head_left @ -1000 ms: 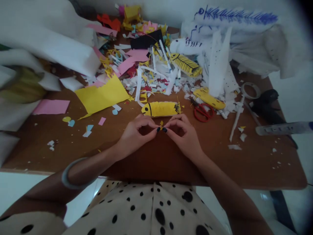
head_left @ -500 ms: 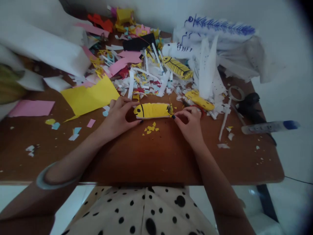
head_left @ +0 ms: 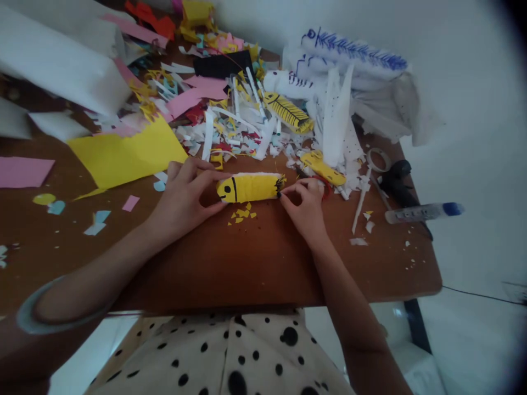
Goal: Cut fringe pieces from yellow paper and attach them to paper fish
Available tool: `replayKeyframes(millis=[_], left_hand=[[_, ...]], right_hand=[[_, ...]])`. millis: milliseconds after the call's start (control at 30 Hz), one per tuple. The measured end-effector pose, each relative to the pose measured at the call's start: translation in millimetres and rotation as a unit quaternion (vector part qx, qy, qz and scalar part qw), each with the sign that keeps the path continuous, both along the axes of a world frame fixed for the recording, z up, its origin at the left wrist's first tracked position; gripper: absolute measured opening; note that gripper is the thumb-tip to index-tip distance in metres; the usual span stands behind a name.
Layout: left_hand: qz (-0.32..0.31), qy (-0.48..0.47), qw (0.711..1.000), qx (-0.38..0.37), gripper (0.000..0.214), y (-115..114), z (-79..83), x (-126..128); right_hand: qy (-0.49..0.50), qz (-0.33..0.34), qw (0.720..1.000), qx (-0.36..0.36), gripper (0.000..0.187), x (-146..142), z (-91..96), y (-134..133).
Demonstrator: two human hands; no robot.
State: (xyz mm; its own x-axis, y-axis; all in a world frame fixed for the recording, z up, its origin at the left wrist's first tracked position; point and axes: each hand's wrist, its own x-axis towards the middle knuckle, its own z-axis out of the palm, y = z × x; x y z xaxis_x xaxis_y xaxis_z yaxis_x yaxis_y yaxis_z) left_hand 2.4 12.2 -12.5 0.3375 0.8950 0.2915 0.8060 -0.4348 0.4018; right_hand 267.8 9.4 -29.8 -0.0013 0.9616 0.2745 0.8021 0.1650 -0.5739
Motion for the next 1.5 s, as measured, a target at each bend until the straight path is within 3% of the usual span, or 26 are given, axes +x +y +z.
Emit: replayKeyframes(millis=[400,733,900,1500], left_hand=[[0.001,-0.042,0.999,-0.024,0.039,-0.3,-0.2,0.9],[0.007,-0.006,1.000,-0.005,0.035,-1.6,2.2,1.7],[0.008,-0.007,1.000,0.003,0.032,-2.4,4.8,2.9],[0.016,0.019,0.999,0.027,0.036,-1.1,0.1,1.7]], right_hand=[[0.034,0.006,0.999,-0.041,0.004,3.7,-3.0,1.9],[-0.017,-0.001,1.000,-0.015,0.003,3.8,-2.0,2.2],[-0.006,0.015,0.999,-0.042,0.004,0.5,-3.0,0.6],[0.014,-0.012,0.999,-0.027,0.007,4.2,-1.6,1.3]])
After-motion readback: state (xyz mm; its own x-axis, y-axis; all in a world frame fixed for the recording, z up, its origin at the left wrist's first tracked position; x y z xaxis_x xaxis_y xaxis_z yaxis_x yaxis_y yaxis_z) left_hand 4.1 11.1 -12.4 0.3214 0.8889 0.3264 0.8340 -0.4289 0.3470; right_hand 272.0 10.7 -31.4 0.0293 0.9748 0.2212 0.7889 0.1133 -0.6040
